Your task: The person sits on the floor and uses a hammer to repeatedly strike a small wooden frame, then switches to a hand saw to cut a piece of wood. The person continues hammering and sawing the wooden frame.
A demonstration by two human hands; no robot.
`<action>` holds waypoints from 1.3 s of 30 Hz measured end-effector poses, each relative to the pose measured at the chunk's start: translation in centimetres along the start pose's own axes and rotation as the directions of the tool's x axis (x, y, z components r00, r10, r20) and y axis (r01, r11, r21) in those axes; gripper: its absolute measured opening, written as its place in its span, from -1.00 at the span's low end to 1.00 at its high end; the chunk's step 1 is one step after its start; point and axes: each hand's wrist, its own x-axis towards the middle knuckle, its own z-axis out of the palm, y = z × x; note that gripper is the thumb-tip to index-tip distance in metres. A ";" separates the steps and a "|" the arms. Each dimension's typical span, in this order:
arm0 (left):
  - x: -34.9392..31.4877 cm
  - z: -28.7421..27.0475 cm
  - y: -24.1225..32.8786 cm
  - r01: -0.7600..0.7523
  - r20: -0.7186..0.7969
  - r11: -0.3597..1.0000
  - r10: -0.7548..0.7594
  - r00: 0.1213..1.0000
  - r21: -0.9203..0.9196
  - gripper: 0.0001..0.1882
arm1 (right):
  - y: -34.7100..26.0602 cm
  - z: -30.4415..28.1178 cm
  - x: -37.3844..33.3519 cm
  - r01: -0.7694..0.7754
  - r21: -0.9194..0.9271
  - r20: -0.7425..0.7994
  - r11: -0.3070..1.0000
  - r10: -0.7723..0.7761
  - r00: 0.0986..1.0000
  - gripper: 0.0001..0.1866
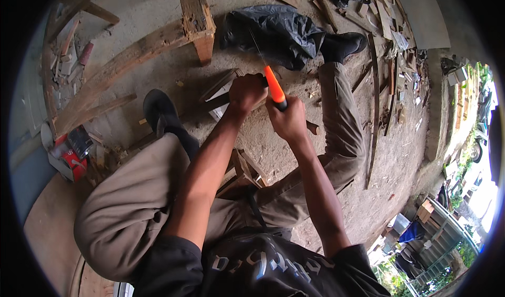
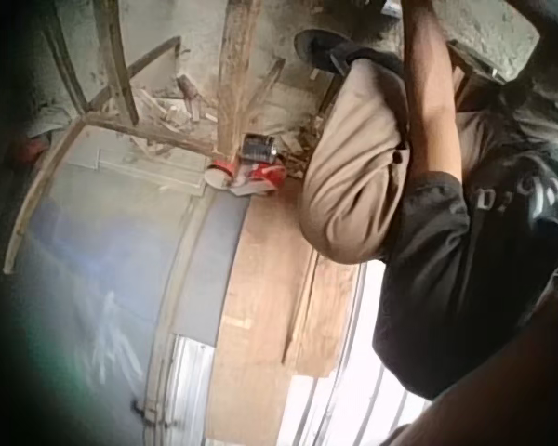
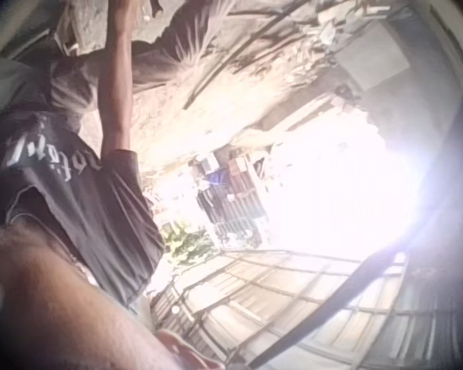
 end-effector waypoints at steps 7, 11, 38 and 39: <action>0.0 1.0 -0.3 -0.040 -0.175 0.994 0.022 0.984 -0.099 -0.70 | 1.0 -6.7 -20.1 -0.025 -0.117 0.057 0.993 0.031 0.998 -0.95; 0.5 0.8 -0.4 0.024 -0.152 0.989 -0.046 0.987 -0.143 -0.77 | -2.1 -6.9 -18.5 -0.010 -0.066 0.011 0.998 0.011 1.000 -0.97; 0.1 -0.4 -0.3 -0.042 -0.039 0.995 0.039 0.998 -0.088 -0.75 | 0.5 -1.0 -4.3 0.004 -0.035 0.009 0.999 -0.004 1.000 -0.76; 0.1 -0.3 -0.2 -0.036 -0.133 0.996 0.026 0.991 -0.079 -0.73 | 0.8 -2.2 -7.3 0.094 -0.017 -0.010 0.995 -0.094 0.995 -0.78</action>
